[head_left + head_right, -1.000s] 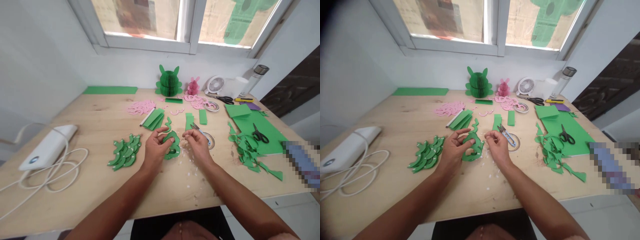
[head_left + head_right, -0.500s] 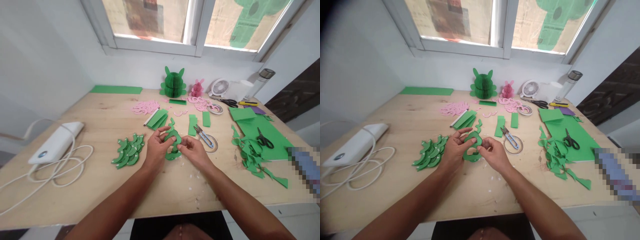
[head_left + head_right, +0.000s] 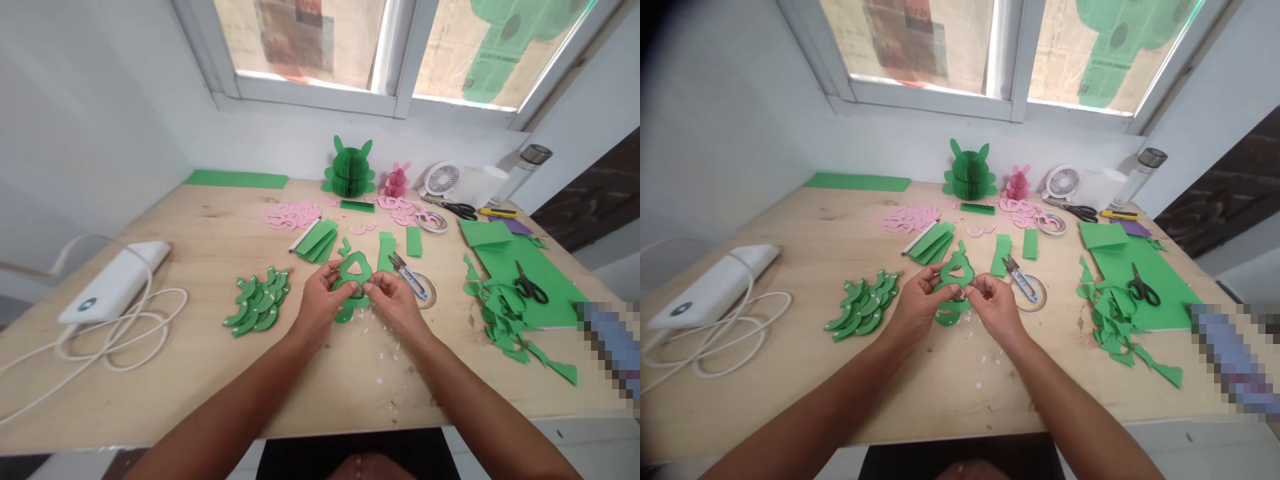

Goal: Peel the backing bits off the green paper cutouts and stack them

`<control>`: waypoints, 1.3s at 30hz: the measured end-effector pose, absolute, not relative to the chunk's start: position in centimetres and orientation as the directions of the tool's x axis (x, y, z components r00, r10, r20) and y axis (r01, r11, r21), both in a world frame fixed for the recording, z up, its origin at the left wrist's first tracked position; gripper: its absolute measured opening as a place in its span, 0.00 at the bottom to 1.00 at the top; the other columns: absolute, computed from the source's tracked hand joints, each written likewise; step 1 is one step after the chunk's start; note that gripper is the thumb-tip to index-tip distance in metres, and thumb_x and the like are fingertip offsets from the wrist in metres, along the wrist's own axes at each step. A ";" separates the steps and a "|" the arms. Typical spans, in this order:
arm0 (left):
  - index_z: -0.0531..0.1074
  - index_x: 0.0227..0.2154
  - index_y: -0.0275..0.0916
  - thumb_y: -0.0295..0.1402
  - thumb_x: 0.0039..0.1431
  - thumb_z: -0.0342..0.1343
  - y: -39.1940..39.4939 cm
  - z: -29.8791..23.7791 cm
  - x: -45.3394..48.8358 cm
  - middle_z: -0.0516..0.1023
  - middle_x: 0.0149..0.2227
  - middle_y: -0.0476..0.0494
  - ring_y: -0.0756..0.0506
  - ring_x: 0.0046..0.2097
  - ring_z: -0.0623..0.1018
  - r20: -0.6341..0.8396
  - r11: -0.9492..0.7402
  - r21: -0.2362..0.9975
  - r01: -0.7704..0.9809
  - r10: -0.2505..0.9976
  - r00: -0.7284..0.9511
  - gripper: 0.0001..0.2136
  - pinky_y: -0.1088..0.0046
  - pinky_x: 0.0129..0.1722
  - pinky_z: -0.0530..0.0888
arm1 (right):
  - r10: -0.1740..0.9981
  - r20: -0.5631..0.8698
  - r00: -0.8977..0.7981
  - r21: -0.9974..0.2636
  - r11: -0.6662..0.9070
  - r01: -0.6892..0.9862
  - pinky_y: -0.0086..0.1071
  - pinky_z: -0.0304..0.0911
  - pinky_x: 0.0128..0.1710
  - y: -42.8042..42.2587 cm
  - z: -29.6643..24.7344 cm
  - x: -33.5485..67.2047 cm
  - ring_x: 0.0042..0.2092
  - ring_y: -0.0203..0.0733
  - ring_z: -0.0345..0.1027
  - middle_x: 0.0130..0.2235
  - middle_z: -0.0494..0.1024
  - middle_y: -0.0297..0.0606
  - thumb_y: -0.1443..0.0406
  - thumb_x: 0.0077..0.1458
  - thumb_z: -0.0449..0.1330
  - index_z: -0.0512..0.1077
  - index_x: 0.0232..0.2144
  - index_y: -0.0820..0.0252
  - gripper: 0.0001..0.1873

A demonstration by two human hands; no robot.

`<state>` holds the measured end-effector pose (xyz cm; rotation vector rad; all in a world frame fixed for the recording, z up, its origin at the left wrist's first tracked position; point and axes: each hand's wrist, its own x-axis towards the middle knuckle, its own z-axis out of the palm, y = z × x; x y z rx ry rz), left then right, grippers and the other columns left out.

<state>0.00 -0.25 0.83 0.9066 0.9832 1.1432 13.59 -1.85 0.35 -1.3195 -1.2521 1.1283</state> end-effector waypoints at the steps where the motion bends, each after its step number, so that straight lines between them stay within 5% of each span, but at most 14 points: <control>1: 0.67 0.43 0.36 0.32 0.40 0.63 -0.2 0.9 0.0 0.77 0.36 0.44 0.49 0.28 0.75 -0.167 0.192 0.935 -0.298 0.980 0.108 0.23 0.79 0.21 0.68 | 0.999 -0.010 0.046 -0.994 -0.015 0.107 0.27 0.52 0.23 -1.9 0.4 13.5 0.24 0.32 0.57 0.23 0.66 0.30 0.60 0.46 0.58 0.66 0.25 0.60 0.09; 19: 0.72 0.28 0.36 0.34 0.40 0.64 -0.2 1.4 -0.1 0.75 0.26 0.48 0.50 0.27 0.73 -0.252 0.318 0.862 -0.395 0.945 0.209 0.12 0.77 0.24 0.66 | 0.999 -0.029 0.037 -0.997 -0.032 0.066 0.29 0.57 0.27 -1.9 0.2 13.6 0.27 0.35 0.63 0.27 0.71 0.33 0.59 0.46 0.59 0.67 0.29 0.59 0.10; 24: 0.73 0.27 0.35 0.33 0.38 0.64 -0.1 1.3 0.1 0.76 0.26 0.49 0.50 0.27 0.73 -0.179 0.197 0.889 -0.414 0.980 0.083 0.11 0.76 0.29 0.68 | 0.961 0.210 0.182 -0.928 0.137 0.347 0.32 0.60 0.33 -2.1 0.5 13.7 0.32 0.38 0.65 0.29 0.73 0.35 0.62 0.49 0.57 0.68 0.31 0.58 0.07; 29: 0.73 0.29 0.35 0.32 0.41 0.62 -0.1 1.0 0.2 0.75 0.26 0.50 0.51 0.28 0.73 -0.102 0.104 0.931 -0.350 0.995 0.026 0.10 0.76 0.31 0.69 | 0.894 0.447 0.033 -0.711 0.333 0.619 0.34 0.60 0.34 -2.8 1.0 13.4 0.31 0.39 0.64 0.27 0.72 0.36 0.67 0.51 0.54 0.67 0.28 0.57 0.03; 39: 0.73 0.28 0.36 0.32 0.41 0.63 -0.1 1.0 0.3 0.75 0.28 0.50 0.51 0.30 0.73 -0.089 0.112 0.921 -0.373 0.993 0.078 0.09 0.76 0.33 0.69 | 0.900 0.435 0.012 -0.651 0.305 0.695 0.33 0.58 0.33 -2.6 0.4 13.3 0.30 0.39 0.63 0.26 0.71 0.34 0.67 0.50 0.54 0.65 0.26 0.57 0.02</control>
